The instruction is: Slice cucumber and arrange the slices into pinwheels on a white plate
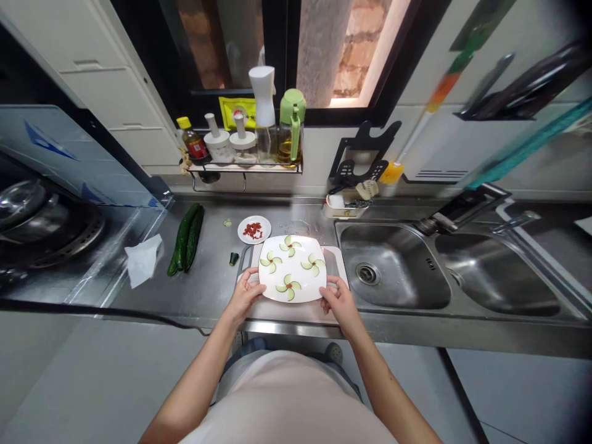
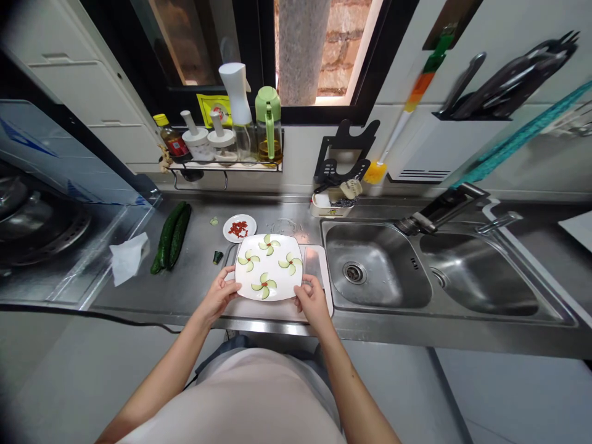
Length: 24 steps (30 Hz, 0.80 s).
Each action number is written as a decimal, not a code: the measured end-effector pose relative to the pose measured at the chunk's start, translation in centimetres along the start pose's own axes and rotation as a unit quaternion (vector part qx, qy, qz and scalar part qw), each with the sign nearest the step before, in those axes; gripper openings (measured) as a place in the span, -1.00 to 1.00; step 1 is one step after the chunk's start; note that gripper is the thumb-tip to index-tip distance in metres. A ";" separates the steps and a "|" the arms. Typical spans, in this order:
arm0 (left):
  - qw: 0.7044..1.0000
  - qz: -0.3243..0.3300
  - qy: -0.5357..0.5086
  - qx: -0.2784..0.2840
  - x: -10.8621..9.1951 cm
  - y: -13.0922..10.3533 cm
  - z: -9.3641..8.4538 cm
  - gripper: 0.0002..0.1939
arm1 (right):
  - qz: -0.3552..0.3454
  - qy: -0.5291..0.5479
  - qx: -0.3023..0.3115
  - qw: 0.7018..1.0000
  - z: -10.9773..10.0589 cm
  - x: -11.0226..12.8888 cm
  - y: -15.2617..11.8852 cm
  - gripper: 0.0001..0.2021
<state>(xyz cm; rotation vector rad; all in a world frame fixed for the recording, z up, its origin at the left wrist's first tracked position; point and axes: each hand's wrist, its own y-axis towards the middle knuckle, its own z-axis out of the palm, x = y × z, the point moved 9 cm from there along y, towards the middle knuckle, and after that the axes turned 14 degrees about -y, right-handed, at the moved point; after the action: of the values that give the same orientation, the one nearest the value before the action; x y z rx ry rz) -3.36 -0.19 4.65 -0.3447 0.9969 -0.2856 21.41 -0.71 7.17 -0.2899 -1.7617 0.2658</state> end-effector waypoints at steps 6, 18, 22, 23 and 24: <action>1.000 -0.002 -0.013 -0.003 0.1 0.0 -0.1 -0.25 | 0.050 0.069 0.014 0.996 0.5 -0.9 0.2 -0.53; 0.999 -0.036 0.016 0.038 1.8 -0.2 1.3 -0.29 | 0.154 0.151 0.023 0.976 2.3 -3.7 0.4 -0.57; 0.991 -0.034 0.103 0.083 3.4 0.7 1.9 -0.40 | 0.166 0.163 -0.039 0.972 -0.3 -5.7 -0.5 -0.60; 0.984 -0.021 0.147 0.094 3.7 0.9 2.0 -0.44 | 0.166 0.172 -0.056 0.969 -1.4 -6.1 -0.9 -0.59; 0.974 0.001 0.201 0.100 3.9 1.1 2.1 -0.48 | 0.168 0.180 -0.067 0.967 -2.5 -6.5 -1.3 -0.57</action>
<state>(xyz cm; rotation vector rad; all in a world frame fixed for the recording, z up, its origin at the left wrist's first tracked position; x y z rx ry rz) 0.51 -0.40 2.27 -0.1011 1.3538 -0.4619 25.08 -4.11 2.10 -0.6938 -1.3678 0.3144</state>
